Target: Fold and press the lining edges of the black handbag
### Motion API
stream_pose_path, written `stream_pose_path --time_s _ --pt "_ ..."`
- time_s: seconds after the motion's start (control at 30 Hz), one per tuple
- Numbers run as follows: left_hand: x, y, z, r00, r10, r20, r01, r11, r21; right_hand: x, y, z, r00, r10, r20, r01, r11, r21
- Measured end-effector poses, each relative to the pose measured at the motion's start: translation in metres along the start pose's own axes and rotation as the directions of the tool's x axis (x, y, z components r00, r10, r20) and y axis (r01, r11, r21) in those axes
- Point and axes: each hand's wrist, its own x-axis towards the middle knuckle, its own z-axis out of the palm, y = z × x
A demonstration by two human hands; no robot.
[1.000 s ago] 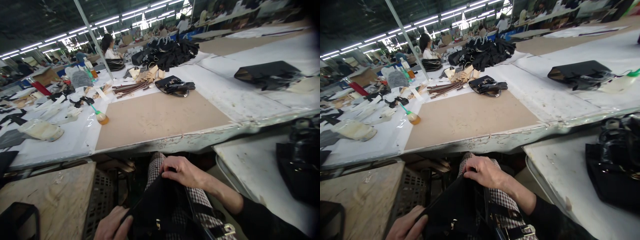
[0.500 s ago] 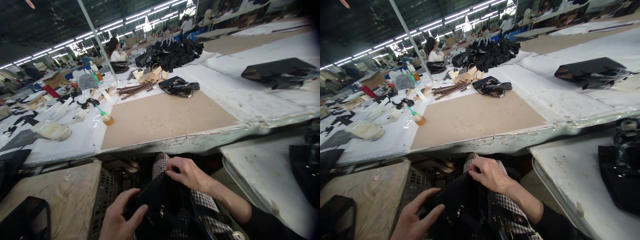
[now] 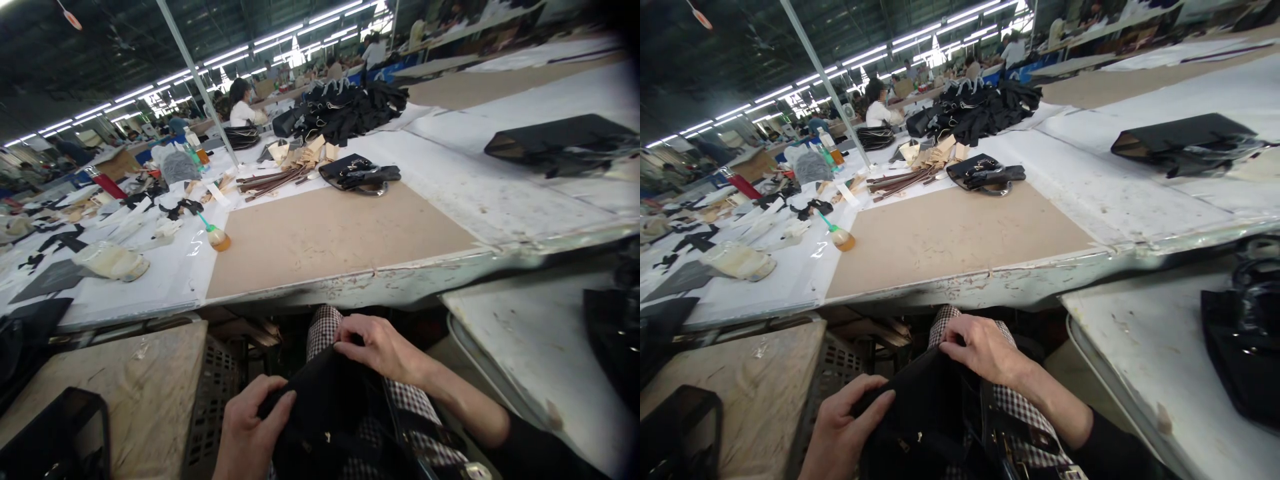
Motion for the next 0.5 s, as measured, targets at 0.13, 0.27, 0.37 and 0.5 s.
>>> stream_pose_path --time_s 0.13,0.27,0.37,0.5 --pt "0.000 -0.017 0.004 0.965 -0.256 0.058 0.263 0.933 -0.246 -0.006 -0.003 0.000 1.000 0.010 -0.010 -0.009 1.000 0.027" --pt "0.010 -0.036 0.006 0.949 -0.253 0.186 0.305 0.883 -0.357 -0.009 -0.005 0.000 0.999 0.027 -0.042 -0.024 0.998 0.055" --pt "0.017 -0.039 0.003 0.973 -0.161 0.166 0.196 0.954 -0.227 -0.007 -0.005 -0.003 0.998 0.046 -0.035 -0.044 0.997 0.071" --pt "0.019 -0.028 -0.002 0.987 -0.062 0.148 0.070 0.997 -0.043 -0.007 -0.002 -0.009 0.999 0.038 0.023 -0.040 0.990 0.132"
